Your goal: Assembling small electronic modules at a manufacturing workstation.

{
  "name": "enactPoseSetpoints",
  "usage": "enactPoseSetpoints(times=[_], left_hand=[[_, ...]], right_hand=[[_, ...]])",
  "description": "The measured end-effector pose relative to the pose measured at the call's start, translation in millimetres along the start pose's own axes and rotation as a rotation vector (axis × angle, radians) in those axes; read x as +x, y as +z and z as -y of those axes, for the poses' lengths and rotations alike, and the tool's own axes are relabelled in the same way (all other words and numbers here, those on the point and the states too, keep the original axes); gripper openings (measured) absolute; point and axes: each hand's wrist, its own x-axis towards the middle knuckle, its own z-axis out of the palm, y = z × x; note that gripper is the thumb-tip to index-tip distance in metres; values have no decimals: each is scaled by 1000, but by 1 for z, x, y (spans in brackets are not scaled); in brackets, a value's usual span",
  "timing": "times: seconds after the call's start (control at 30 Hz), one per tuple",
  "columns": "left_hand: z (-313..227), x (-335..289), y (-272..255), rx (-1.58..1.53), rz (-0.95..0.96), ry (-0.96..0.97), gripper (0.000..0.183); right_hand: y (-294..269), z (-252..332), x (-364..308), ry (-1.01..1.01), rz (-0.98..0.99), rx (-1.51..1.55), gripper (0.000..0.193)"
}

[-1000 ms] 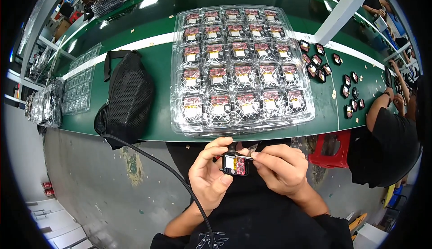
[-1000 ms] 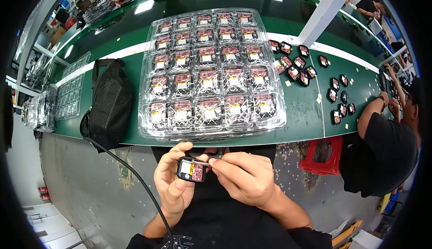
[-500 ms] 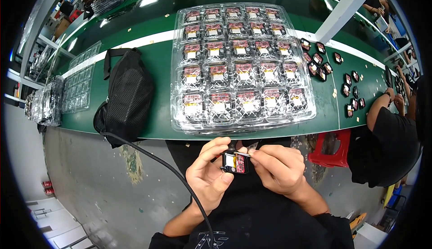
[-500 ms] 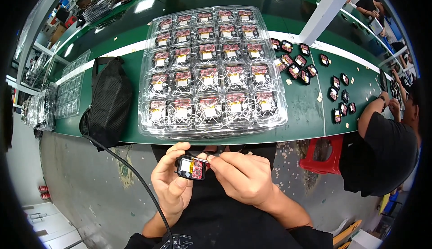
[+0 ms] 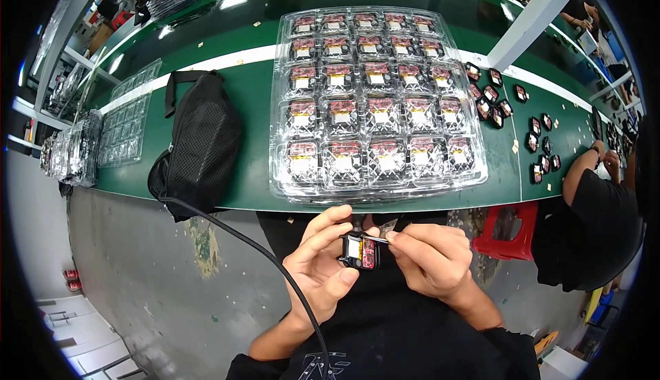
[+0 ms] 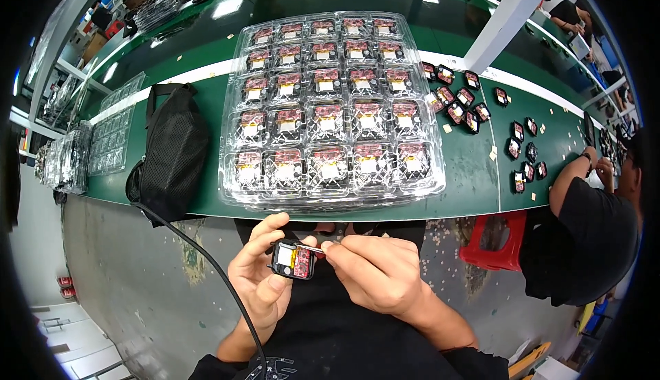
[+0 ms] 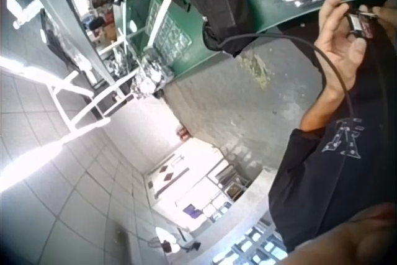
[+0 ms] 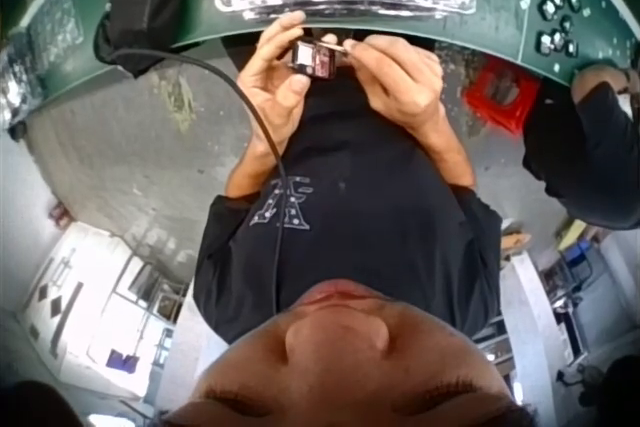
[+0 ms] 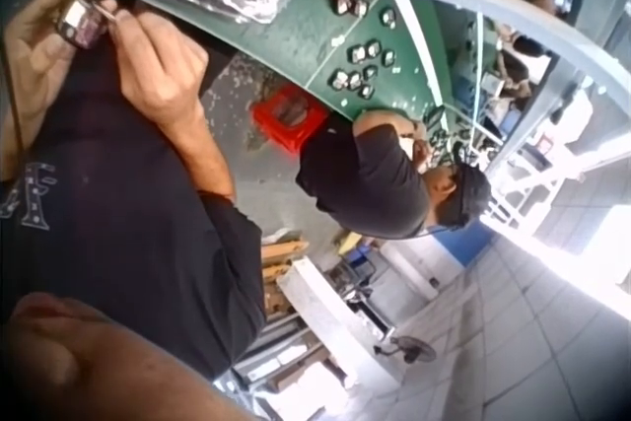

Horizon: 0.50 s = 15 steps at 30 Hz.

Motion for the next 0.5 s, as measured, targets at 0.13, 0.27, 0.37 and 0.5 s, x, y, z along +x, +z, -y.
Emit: enactPoseSetpoints(times=[0.13,0.27,0.37,0.5], left_hand=[[1,-1,-1,8,5,-12,54],[-1,-2,1,-11,-2,-41,54],[-1,-2,-2,-48,56,14,52],[-6,-4,0,-53,38,-7,52]], right_hand=[[0,-1,0,3,22,5,21],[4,0,-1,-7,3,-8,23],[9,1,-4,-35,-18,-48,29],[5,0,0,-54,17,-54,29]])
